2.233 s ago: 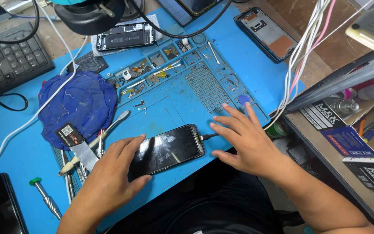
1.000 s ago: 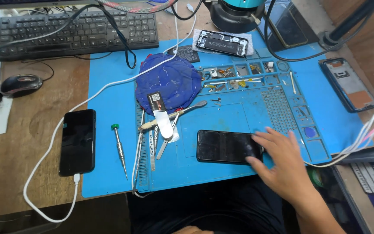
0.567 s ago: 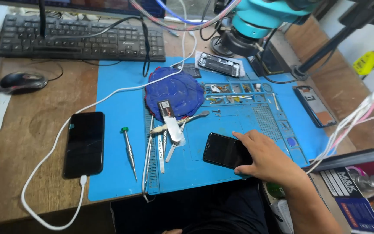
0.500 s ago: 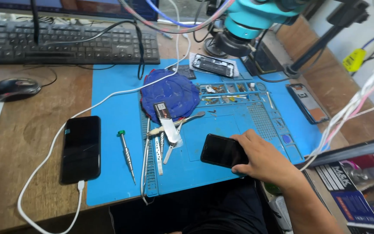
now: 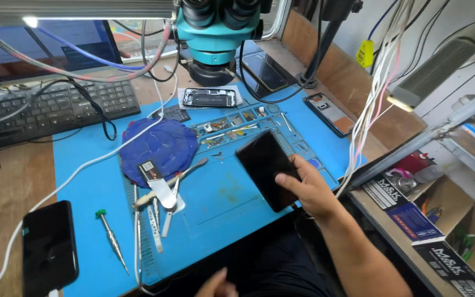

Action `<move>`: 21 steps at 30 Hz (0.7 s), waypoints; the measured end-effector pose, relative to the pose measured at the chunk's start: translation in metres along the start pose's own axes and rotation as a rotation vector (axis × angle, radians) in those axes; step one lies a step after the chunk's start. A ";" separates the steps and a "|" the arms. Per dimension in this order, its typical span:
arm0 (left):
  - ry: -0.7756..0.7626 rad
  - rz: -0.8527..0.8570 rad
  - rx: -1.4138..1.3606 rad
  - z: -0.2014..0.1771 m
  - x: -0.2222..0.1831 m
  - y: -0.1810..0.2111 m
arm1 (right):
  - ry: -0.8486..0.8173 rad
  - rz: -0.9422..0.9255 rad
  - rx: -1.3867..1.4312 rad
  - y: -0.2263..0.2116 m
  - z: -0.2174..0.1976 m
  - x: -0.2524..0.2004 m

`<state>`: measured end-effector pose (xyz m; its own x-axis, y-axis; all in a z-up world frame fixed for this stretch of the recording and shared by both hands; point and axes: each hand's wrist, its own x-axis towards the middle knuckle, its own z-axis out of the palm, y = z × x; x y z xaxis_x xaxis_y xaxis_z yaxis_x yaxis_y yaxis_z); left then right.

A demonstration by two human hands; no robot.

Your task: Testing a mobile phone's functionality and disassembling it to inspect the screen and internal components.

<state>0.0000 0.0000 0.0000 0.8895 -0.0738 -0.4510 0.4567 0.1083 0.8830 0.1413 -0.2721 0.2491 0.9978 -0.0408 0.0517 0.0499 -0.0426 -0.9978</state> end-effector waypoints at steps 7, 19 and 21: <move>-0.318 0.437 0.187 0.110 0.020 0.260 | 0.116 -0.183 0.565 0.037 0.022 -0.003; -0.368 0.389 -0.078 0.140 0.050 0.235 | -0.296 -0.024 1.031 0.064 -0.024 0.007; -0.378 0.422 -0.049 0.139 0.048 0.235 | -0.343 0.053 1.090 0.077 -0.032 0.013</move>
<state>0.1477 -0.1159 0.2040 0.9313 -0.3632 0.0259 0.0707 0.2503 0.9656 0.1564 -0.3074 0.1743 0.9507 0.2649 0.1612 -0.1491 0.8462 -0.5115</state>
